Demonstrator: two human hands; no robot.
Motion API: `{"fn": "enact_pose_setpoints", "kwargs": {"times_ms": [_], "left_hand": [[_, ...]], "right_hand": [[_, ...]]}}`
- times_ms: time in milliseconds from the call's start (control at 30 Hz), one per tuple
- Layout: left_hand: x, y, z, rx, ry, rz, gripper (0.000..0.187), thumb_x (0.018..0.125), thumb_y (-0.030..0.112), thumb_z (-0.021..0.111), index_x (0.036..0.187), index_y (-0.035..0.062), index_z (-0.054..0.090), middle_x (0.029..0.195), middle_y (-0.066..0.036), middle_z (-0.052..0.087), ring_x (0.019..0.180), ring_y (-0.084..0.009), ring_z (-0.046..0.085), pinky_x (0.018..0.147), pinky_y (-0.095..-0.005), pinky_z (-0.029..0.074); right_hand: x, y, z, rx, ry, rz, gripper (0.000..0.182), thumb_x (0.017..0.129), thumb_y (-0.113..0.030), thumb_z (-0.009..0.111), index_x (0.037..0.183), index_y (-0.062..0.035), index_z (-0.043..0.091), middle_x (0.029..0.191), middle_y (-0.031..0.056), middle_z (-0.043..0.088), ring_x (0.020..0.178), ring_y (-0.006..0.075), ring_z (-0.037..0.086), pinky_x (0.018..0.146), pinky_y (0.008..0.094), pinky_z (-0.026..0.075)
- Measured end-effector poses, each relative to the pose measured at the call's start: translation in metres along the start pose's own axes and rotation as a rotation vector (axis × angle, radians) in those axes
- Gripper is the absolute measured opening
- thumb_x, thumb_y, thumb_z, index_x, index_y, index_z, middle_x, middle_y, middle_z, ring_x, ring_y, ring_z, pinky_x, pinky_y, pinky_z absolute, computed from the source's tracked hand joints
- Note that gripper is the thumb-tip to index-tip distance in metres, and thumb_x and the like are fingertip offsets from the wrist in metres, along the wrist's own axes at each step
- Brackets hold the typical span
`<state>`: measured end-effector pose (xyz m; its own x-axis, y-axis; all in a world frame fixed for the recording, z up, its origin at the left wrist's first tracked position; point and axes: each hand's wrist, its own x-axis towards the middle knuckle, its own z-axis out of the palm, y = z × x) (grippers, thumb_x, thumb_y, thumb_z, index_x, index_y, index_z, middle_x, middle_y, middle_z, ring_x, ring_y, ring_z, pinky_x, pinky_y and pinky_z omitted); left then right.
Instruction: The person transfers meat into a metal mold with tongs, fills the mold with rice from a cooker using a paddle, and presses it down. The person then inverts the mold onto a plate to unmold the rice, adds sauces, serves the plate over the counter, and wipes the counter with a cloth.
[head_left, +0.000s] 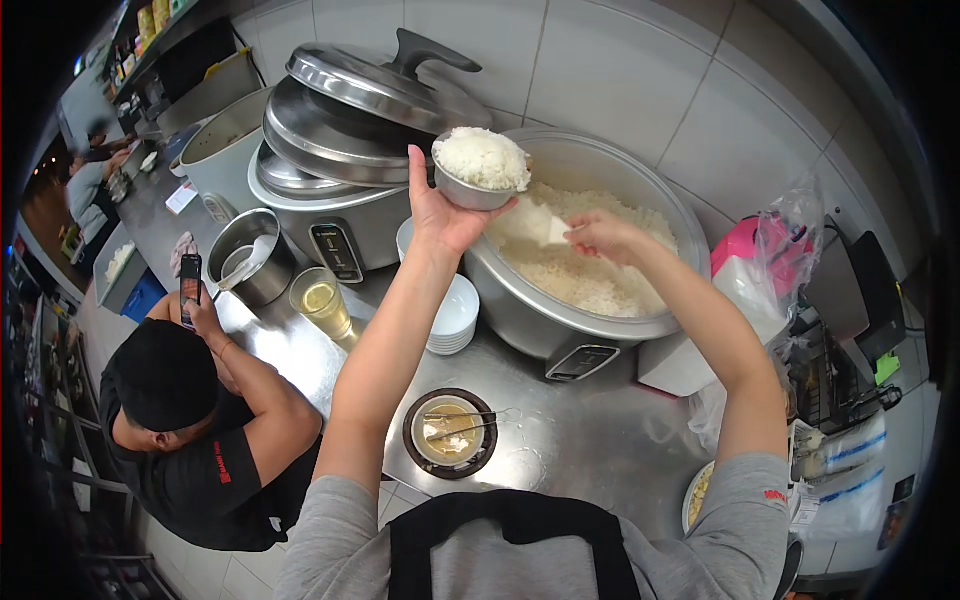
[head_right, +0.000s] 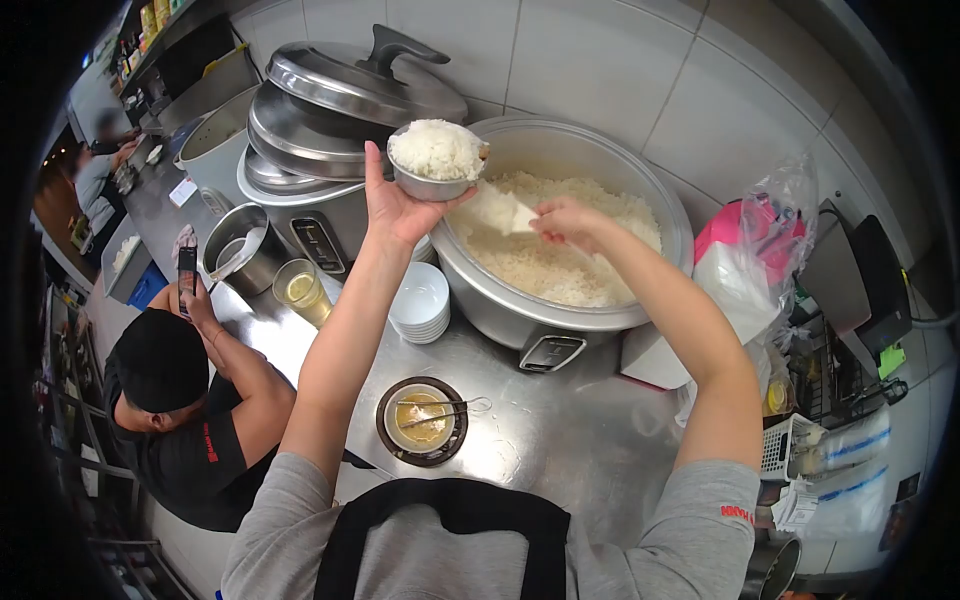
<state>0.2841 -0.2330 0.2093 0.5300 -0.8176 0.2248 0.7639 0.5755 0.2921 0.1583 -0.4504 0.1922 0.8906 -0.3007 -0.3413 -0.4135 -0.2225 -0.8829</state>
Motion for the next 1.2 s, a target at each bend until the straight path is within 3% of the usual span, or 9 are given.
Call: {"fn": "enact_pose_setpoints", "kwargs": {"times_ms": [133, 300, 367, 467, 833, 900, 1033, 1100, 1200], "left_hand": [[0.002, -0.016, 0.012, 0.046, 0.098, 0.04, 0.085, 0.073, 0.066, 0.055, 0.136, 0.0158, 0.03, 0.141, -0.013, 0.029, 0.13, -0.0353, 0.027, 0.103, -0.06, 0.019], [0.016, -0.048, 0.018, 0.136, 0.125, 0.115, 0.078, 0.074, 0.062, 0.057, 0.132, 0.015, 0.036, 0.136, -0.011, 0.037, 0.126, -0.0323, 0.034, 0.101, -0.0567, 0.026], [0.023, -0.059, 0.018, 0.214, 0.096, 0.186, 0.075, 0.074, 0.058, 0.059, 0.131, 0.0139, 0.038, 0.133, -0.009, 0.04, 0.124, -0.0298, 0.037, 0.101, -0.0524, 0.03], [0.022, -0.073, 0.024, 0.208, 0.155, 0.211, 0.073, 0.074, 0.057, 0.06, 0.13, 0.0129, 0.04, 0.132, -0.008, 0.042, 0.123, -0.0281, 0.039, 0.101, -0.0492, 0.031], [0.02, -0.071, 0.023, 0.074, 0.042, 0.025, 0.072, 0.076, 0.058, 0.056, 0.132, 0.0164, 0.037, 0.135, -0.01, 0.039, 0.125, -0.0303, 0.037, 0.102, -0.0549, 0.028], [0.022, -0.073, 0.023, 0.176, 0.107, 0.01, 0.072, 0.076, 0.059, 0.055, 0.132, 0.0172, 0.038, 0.134, -0.01, 0.04, 0.125, -0.0307, 0.037, 0.101, -0.055, 0.029], [0.021, -0.072, 0.018, 0.266, 0.066, -0.016, 0.071, 0.076, 0.059, 0.054, 0.131, 0.0172, 0.039, 0.134, -0.01, 0.041, 0.124, -0.0313, 0.038, 0.1, -0.0552, 0.03], [0.015, -0.072, 0.022, 0.129, 0.019, -0.041, 0.069, 0.077, 0.058, 0.054, 0.13, 0.0161, 0.041, 0.133, -0.01, 0.042, 0.123, -0.0316, 0.04, 0.1, -0.0562, 0.031], [0.015, -0.069, 0.029, 0.147, 0.029, -0.115, 0.067, 0.078, 0.058, 0.052, 0.13, 0.0163, 0.042, 0.133, -0.01, 0.042, 0.121, -0.0323, 0.042, 0.099, -0.0576, 0.031]], "right_hand": [[-0.024, -0.037, -0.035, -0.097, 0.074, -0.031, 0.017, 0.083, -0.001, 0.05, 0.098, 0.0013, 0.056, 0.063, 0.0025, 0.05, 0.05, 0.0086, 0.045, 0.041, 0.0237, 0.032], [-0.078, -0.082, 0.0, -0.239, 0.401, -0.292, 0.029, 0.081, 0.001, 0.045, 0.11, 0.0017, 0.049, 0.066, 0.003, 0.052, 0.051, 0.0101, 0.048, 0.044, 0.0268, 0.043], [-0.086, -0.087, 0.013, -0.337, 0.421, -0.284, 0.032, 0.08, 0.003, 0.043, 0.112, 0.0009, 0.046, 0.072, 0.0095, 0.055, 0.056, 0.0154, 0.055, 0.047, 0.0311, 0.047], [-0.085, -0.075, 0.03, -0.904, 0.602, -0.578, 0.034, 0.077, 0.004, 0.045, 0.112, 0.0021, 0.045, 0.092, 0.0269, 0.055, 0.079, 0.0399, 0.06, 0.066, 0.0454, 0.049], [-0.113, -0.094, 0.024, -0.903, 0.708, -0.642, 0.047, 0.076, 0.005, 0.044, 0.122, -0.0012, 0.043, 0.099, 0.0222, 0.055, 0.084, 0.0405, 0.058, 0.073, 0.0454, 0.048], [-0.121, -0.09, 0.05, -1.255, 0.67, -0.51, 0.042, 0.077, 0.004, 0.045, 0.118, -0.001, 0.047, 0.095, 0.0241, 0.058, 0.087, 0.0393, 0.058, 0.073, 0.0455, 0.047], [-0.119, -0.083, 0.046, -1.249, 0.643, -0.476, 0.041, 0.077, 0.004, 0.045, 0.117, -0.0017, 0.049, 0.094, 0.0235, 0.058, 0.089, 0.0375, 0.058, 0.074, 0.0461, 0.046], [-0.116, -0.088, 0.018, -0.894, 0.722, -0.727, 0.039, 0.075, 0.003, 0.046, 0.113, -0.0026, 0.053, 0.091, 0.0195, 0.06, 0.084, 0.0371, 0.061, 0.072, 0.0441, 0.049], [-0.11, -0.088, 0.008, -0.949, 0.606, -0.736, 0.036, 0.075, 0.002, 0.046, 0.109, -0.0025, 0.055, 0.093, 0.0194, 0.061, 0.084, 0.0362, 0.06, 0.074, 0.0451, 0.048]]}}
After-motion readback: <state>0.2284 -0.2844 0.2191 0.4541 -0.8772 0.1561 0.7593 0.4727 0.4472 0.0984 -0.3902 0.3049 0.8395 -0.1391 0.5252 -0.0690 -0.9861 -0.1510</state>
